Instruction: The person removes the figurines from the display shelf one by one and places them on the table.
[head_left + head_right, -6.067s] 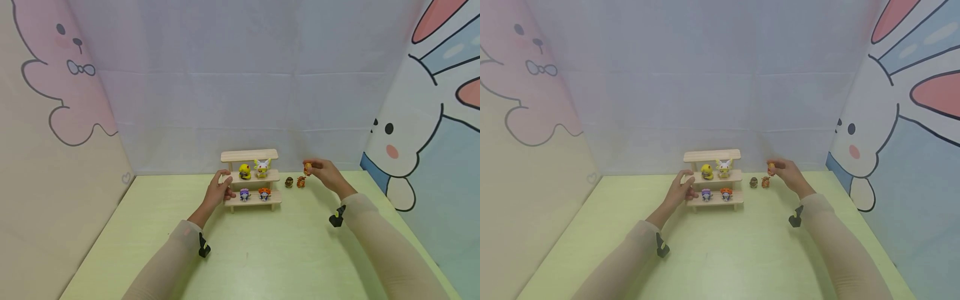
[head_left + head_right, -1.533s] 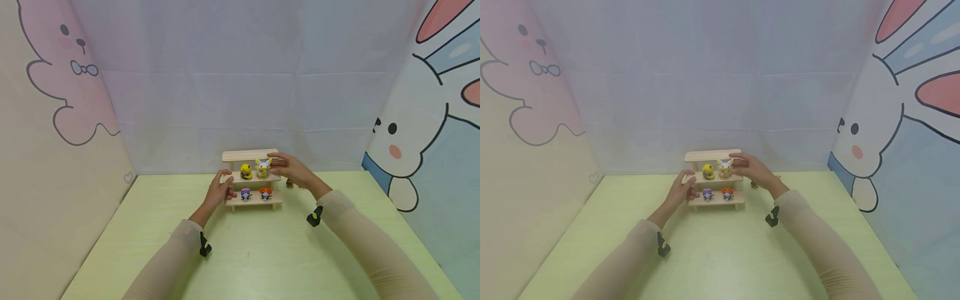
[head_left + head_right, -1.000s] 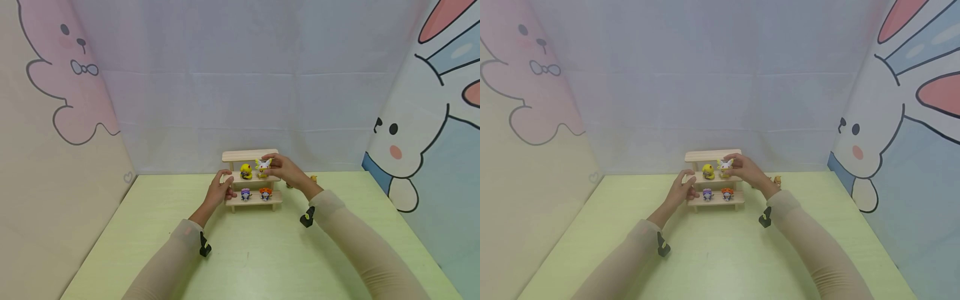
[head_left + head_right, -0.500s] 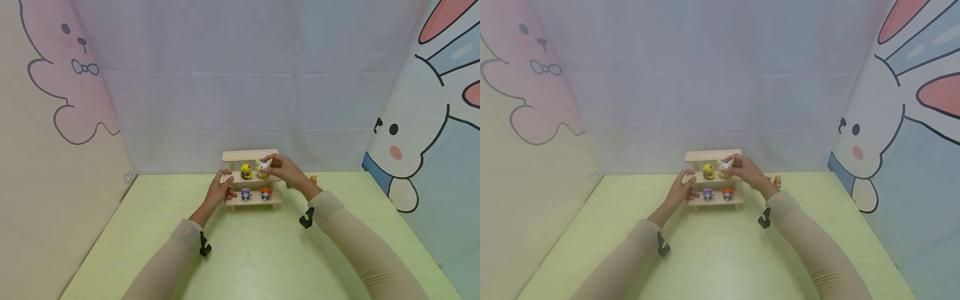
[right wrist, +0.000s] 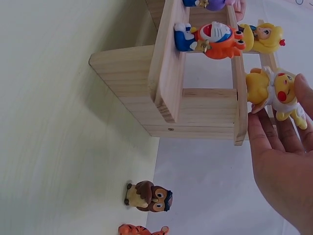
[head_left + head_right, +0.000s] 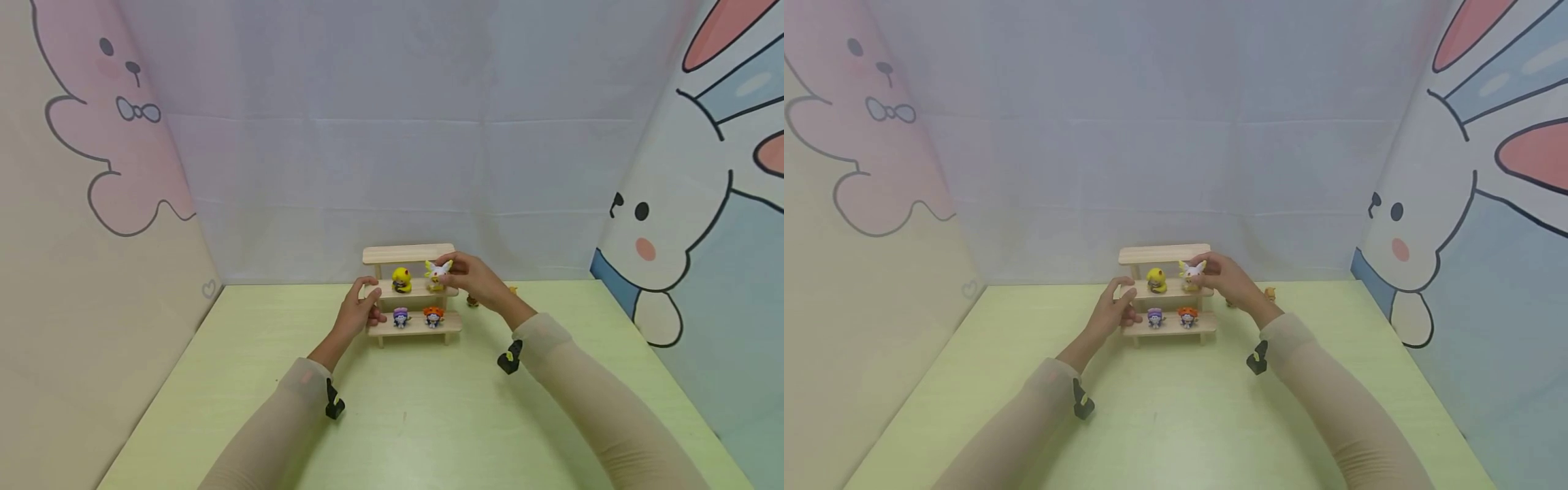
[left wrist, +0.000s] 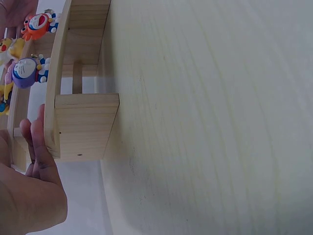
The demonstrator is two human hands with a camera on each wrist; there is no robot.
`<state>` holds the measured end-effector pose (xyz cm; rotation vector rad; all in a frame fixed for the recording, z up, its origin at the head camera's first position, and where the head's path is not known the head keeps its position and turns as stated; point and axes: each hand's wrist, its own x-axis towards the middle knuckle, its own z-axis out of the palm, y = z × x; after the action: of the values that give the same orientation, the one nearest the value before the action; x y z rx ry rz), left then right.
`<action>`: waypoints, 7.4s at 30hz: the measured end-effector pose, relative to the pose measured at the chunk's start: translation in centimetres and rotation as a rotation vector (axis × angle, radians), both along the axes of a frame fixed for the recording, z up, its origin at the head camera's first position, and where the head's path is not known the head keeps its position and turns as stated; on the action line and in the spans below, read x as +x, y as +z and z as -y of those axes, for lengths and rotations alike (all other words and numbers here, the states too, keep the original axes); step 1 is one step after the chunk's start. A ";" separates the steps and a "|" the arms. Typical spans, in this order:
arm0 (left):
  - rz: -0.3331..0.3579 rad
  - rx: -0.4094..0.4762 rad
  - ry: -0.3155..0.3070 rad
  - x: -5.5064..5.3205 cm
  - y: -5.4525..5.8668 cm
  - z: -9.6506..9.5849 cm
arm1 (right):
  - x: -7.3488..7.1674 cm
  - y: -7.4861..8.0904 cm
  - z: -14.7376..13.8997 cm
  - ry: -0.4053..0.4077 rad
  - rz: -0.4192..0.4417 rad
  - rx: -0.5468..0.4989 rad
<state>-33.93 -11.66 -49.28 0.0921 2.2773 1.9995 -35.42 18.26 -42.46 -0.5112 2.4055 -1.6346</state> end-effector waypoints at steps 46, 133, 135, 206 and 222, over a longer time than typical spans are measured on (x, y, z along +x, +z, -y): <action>-0.008 0.020 -0.012 0.1 0.1 0.0 | 1.7 -1.4 -6.9 -0.057 0.011 -0.012; -0.044 -0.007 -0.015 0.2 -0.2 0.0 | 1.6 -4.7 -9.2 -0.028 0.098 -0.130; -0.041 -0.006 -0.015 0.2 -0.1 0.0 | 1.6 -4.2 -9.1 -0.025 0.095 -0.123; -0.007 -0.010 0.001 0.0 0.0 -0.2 | -0.7 -0.7 5.7 0.142 0.056 -0.104; -0.010 -0.003 -0.021 0.2 0.4 0.0 | -0.8 -0.2 7.5 0.133 0.025 -0.030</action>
<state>-33.71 -11.62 -48.91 0.1255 2.2757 1.9903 -36.19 10.80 -42.64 -0.6371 2.2794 -1.6135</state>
